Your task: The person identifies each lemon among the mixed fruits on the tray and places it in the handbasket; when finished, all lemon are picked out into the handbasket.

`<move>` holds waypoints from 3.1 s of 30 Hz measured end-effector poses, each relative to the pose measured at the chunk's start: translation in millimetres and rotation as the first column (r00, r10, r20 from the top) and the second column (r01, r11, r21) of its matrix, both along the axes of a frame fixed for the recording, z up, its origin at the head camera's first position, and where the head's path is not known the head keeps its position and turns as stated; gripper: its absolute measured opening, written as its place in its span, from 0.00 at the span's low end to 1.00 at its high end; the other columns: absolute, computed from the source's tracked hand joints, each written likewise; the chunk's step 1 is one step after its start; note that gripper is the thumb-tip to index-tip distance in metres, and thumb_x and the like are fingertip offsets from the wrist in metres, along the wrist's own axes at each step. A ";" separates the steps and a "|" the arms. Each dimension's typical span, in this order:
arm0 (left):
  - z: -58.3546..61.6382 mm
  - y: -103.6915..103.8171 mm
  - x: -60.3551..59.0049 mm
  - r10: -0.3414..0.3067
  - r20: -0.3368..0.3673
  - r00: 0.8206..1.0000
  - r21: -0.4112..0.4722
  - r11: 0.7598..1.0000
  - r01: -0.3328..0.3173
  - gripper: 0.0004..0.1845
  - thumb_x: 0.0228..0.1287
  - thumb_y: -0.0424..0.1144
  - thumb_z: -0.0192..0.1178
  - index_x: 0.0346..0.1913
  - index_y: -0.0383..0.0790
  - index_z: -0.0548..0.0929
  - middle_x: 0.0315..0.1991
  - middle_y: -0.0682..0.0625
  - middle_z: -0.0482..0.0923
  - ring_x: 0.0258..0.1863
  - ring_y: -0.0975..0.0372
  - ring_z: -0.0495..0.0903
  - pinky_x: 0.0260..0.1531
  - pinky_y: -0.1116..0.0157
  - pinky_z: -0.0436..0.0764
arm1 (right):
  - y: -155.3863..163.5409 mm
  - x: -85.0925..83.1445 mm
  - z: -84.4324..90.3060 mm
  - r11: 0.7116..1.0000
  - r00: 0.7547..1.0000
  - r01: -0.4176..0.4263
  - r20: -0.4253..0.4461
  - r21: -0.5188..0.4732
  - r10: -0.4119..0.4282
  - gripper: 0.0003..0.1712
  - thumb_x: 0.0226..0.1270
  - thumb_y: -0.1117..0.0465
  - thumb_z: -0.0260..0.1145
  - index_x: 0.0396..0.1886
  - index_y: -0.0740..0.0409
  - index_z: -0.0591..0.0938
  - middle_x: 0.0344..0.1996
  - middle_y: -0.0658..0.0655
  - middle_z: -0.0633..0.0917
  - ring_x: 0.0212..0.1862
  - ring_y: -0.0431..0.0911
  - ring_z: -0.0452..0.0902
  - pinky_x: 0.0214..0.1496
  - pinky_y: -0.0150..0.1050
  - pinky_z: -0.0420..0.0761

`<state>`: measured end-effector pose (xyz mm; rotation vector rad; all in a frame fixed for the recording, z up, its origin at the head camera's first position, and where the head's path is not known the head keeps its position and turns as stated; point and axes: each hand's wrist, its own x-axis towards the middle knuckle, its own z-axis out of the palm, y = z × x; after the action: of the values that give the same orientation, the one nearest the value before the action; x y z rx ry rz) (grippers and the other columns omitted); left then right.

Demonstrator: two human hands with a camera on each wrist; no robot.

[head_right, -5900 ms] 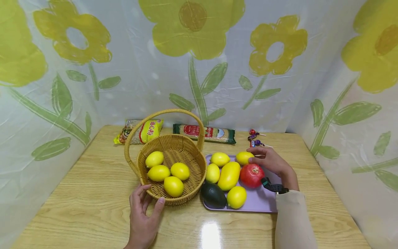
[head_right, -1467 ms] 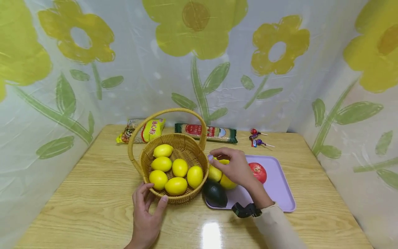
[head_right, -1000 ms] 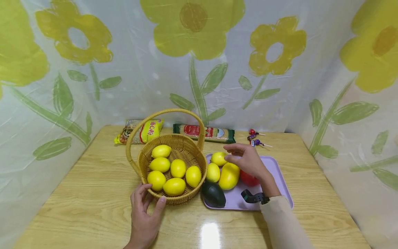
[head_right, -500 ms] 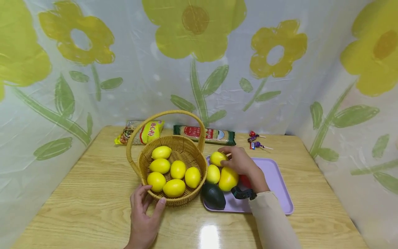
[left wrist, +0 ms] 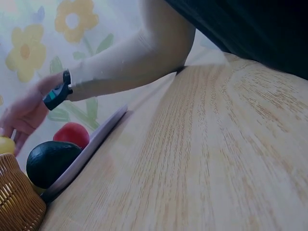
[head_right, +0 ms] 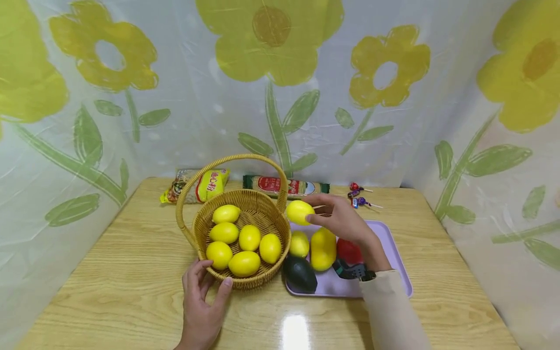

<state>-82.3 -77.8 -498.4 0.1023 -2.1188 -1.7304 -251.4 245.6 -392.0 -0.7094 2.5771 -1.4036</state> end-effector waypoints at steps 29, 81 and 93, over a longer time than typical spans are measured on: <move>-2.3 -0.9 -0.1 -0.015 -0.024 1.000 -0.001 1.000 0.015 0.30 0.75 0.37 0.71 0.71 0.36 0.70 0.81 0.37 0.55 0.80 0.46 0.63 0.76 0.79 0.66 | -11.5 57.3 -33.0 0.999 0.998 0.020 -0.065 -0.036 -0.022 0.23 0.70 0.63 0.80 0.63 0.62 0.88 0.58 0.62 0.91 0.57 0.57 0.91 0.60 0.41 0.92; -2.8 -3.2 0.3 -0.017 -0.027 1.000 -0.008 1.000 0.017 0.31 0.74 0.38 0.73 0.72 0.36 0.70 0.81 0.36 0.55 0.79 0.44 0.65 0.80 0.62 0.71 | -75.5 39.0 -15.0 0.975 0.944 0.089 -0.331 0.205 -0.016 0.33 0.69 0.56 0.81 0.72 0.56 0.83 0.67 0.57 0.87 0.61 0.55 0.86 0.61 0.56 0.92; 35.3 -50.0 -25.1 0.097 -0.302 0.948 -0.033 0.993 -0.112 0.25 0.68 0.19 0.64 0.67 0.24 0.75 0.66 0.41 0.75 0.69 0.57 0.74 0.74 0.71 0.75 | -18.5 62.4 4.6 0.949 0.907 0.184 -0.417 0.255 -0.064 0.23 0.69 0.58 0.81 0.62 0.54 0.89 0.62 0.57 0.90 0.59 0.56 0.88 0.59 0.59 0.92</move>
<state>-107.4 -127.8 -463.1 -0.0592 -1.8967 -1.5229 -189.0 227.0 -387.4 -0.8759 3.1094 -0.9466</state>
